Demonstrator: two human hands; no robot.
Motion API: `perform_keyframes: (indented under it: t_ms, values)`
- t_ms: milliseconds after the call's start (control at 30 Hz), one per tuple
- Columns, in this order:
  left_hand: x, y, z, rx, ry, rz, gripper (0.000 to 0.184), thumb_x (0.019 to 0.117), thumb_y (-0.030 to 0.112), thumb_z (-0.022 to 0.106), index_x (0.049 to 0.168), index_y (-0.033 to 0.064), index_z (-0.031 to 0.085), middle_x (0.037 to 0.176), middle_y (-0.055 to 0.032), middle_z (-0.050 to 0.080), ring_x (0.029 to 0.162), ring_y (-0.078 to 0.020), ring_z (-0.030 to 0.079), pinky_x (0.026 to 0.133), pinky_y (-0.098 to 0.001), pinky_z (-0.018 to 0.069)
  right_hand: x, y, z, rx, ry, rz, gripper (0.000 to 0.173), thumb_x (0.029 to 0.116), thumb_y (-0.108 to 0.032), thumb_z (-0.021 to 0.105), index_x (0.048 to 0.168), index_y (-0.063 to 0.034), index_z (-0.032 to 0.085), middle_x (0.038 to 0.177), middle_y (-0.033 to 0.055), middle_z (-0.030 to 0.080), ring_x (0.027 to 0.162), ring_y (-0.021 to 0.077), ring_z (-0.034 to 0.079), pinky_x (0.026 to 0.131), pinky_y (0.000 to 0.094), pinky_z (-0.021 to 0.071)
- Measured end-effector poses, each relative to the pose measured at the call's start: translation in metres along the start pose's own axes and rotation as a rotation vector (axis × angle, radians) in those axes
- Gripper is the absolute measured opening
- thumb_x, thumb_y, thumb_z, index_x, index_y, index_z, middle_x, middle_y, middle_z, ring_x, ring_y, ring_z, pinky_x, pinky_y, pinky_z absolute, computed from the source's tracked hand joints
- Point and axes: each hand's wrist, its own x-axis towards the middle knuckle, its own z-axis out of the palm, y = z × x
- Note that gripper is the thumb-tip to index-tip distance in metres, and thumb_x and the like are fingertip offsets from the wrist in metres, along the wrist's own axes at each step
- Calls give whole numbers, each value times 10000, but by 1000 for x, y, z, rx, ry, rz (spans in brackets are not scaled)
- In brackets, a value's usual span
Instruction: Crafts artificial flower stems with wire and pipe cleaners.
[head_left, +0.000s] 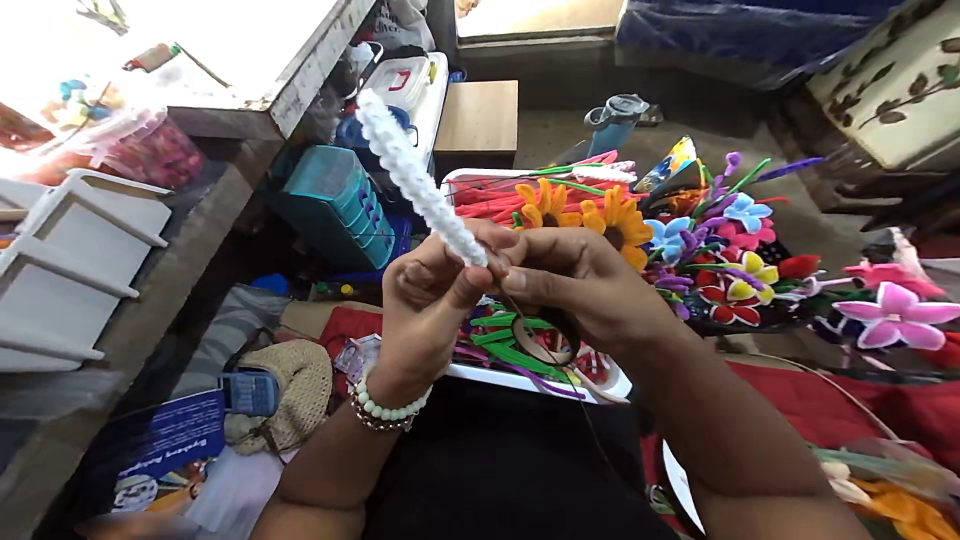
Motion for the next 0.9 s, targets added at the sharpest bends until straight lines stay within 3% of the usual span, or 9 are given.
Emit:
perform_keyframes:
  t_ms: [100,167,267,367,500,600,733,800,900]
  values:
    - [-4,-1,1,102,116,-6,134,926,204,753,1023,115,778,1179,-29,742,1026,-86,708,842,-231,596,-2,-3,1,-285,111,-134,73,986,-90,640,987,-56,705,942,1,682,792,41,646,692,185,570]
    - [-4,0,1,206,171,17,226,887,246,793,1073,118,781,1234,-32,730,1060,-92,708,856,-231,599,-1,-3,2,-488,199,-224,76,975,-109,657,990,-58,713,938,-4,660,790,42,635,664,182,560]
    - [-1,0,-4,288,172,65,162,872,199,814,1004,115,772,1218,-22,726,1059,-95,697,870,-244,592,-2,-6,6,-758,257,-312,102,973,-144,665,1001,-58,714,918,-15,626,753,9,598,621,146,527]
    - [3,6,-5,284,128,56,94,897,119,782,983,87,761,1194,-31,737,1027,-95,710,858,-249,599,-3,-8,12,-851,266,-374,113,970,-144,683,995,-40,716,912,-6,621,727,-11,572,602,121,499]
    - [4,10,-3,226,51,74,112,939,140,738,1042,97,740,1181,-9,728,1002,-73,696,844,-235,590,-3,-13,10,-690,177,-315,101,977,-129,665,995,-40,710,925,-4,632,733,5,598,606,133,530]
    - [3,9,-1,225,15,97,89,961,199,718,1004,123,738,1168,13,720,1044,-74,679,866,-236,579,0,-14,2,-319,25,-105,60,981,-85,648,963,-47,692,845,-19,658,709,10,611,633,151,540]
    - [2,4,3,143,-33,47,102,979,233,697,947,138,716,1155,23,695,973,-51,669,800,-227,585,8,-4,-16,34,-190,166,126,980,-141,627,899,-99,714,746,-48,655,665,-12,600,632,141,519]
    - [2,2,3,93,-51,18,115,984,231,688,959,125,724,1160,14,695,968,-48,661,804,-220,573,10,-1,-18,69,-210,180,129,971,-154,634,897,-103,726,746,-52,656,663,-15,601,630,143,521]
    - [0,3,-1,100,22,-15,148,965,240,710,986,100,754,1263,-60,706,1097,-123,687,897,-264,582,5,-5,-9,-46,-61,58,83,975,-97,648,949,-71,722,810,-30,677,696,0,615,645,151,537]
